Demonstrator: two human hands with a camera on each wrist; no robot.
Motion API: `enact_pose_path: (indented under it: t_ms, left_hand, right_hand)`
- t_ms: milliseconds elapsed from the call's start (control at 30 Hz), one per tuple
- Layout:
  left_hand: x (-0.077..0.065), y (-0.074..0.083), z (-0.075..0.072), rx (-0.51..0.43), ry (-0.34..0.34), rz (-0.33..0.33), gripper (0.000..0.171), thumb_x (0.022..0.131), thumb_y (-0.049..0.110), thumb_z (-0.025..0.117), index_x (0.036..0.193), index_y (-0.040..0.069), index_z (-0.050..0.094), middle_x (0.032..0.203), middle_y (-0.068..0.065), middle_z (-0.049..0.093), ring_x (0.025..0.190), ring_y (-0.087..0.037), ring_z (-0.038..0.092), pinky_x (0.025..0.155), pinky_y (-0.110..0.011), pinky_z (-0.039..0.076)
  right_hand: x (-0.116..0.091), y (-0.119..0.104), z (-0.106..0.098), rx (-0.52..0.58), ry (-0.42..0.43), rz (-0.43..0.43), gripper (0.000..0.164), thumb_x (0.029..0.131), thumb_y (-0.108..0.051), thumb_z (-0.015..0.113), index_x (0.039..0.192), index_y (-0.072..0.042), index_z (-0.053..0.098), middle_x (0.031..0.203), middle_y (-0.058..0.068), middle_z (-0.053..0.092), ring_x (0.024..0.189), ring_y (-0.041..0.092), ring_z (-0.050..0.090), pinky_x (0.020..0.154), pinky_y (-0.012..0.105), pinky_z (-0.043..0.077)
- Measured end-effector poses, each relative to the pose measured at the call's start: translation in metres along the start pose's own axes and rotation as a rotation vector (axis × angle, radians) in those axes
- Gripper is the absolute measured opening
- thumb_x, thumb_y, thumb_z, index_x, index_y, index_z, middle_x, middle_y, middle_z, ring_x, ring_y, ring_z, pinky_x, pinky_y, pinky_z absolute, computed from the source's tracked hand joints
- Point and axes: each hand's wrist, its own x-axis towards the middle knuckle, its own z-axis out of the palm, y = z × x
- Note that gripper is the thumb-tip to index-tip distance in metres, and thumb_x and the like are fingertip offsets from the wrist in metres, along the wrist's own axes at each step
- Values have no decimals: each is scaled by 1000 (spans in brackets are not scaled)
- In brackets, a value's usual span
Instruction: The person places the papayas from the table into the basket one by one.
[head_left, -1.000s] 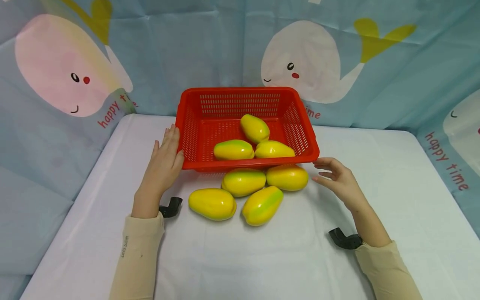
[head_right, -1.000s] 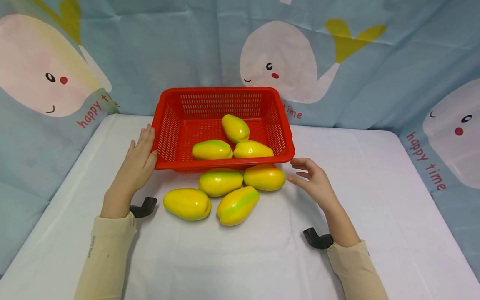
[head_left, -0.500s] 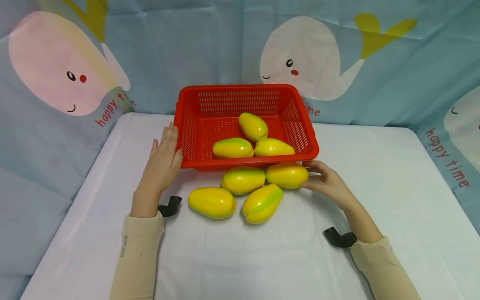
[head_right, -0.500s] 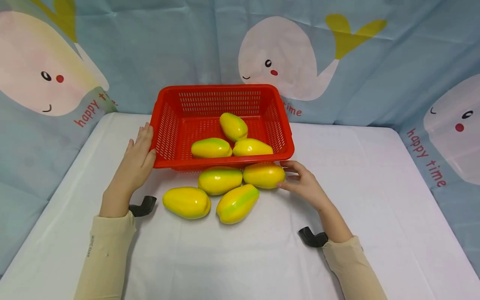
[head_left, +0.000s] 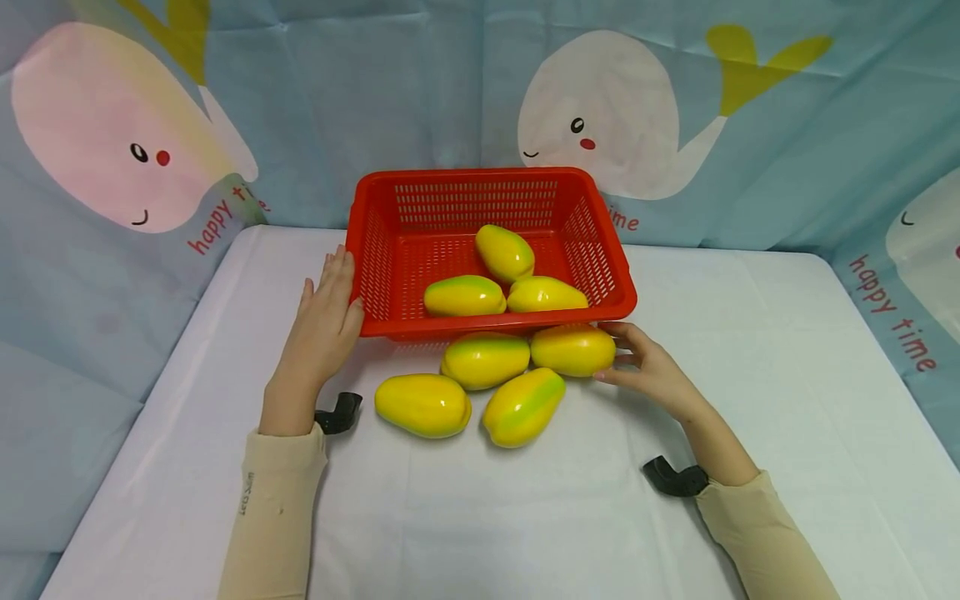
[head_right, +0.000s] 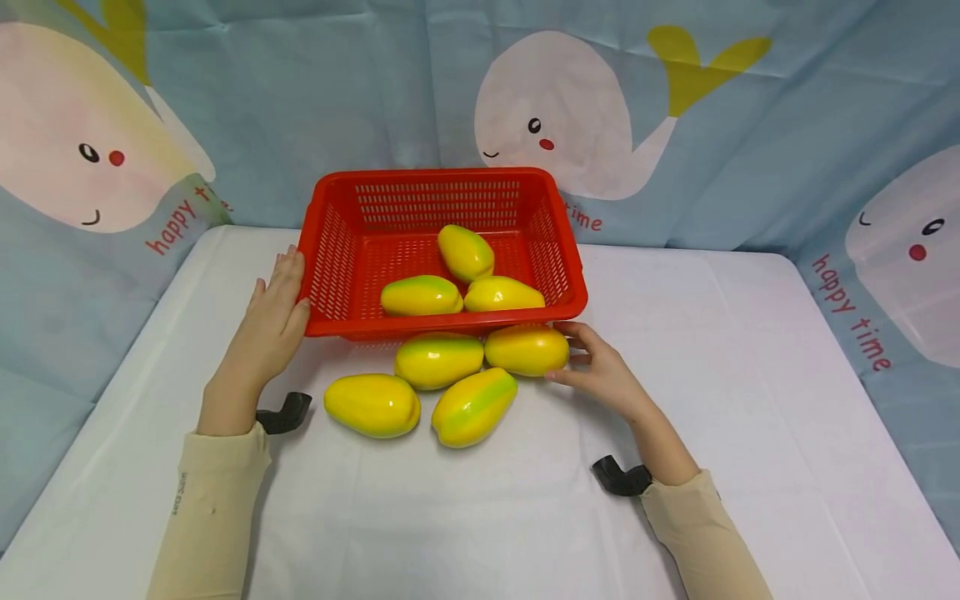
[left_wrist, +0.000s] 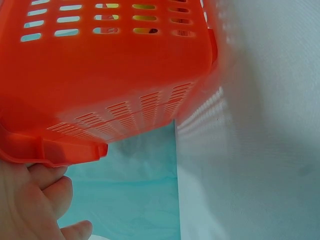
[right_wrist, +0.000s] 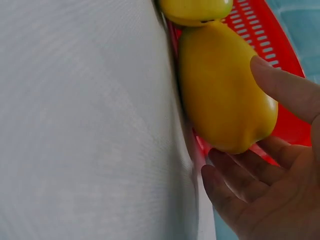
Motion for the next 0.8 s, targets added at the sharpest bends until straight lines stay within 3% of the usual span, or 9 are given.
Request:
enact_pose_path:
  t_ms: [167,800]
  left_hand:
    - [0,0,0,0,2,4,61,97,21,33,151,2,11,157,-12,9,144,-26,5,113,-54,1]
    - [0,0,0,0,6,3,61,97,22,33,151,2,11,157,-12,10,144,-27,6,113,-53,1]
  right_hand:
    - [0,2,0,-8,-2,-9,63,83,-12,71,137,-4,41,137,14,45,115,32,47,98,53,39]
    - [0,0,2,-48,-1,-63,62,84,-13,71,137,-5,41,137,12,46,118,30,47,99,52,38]
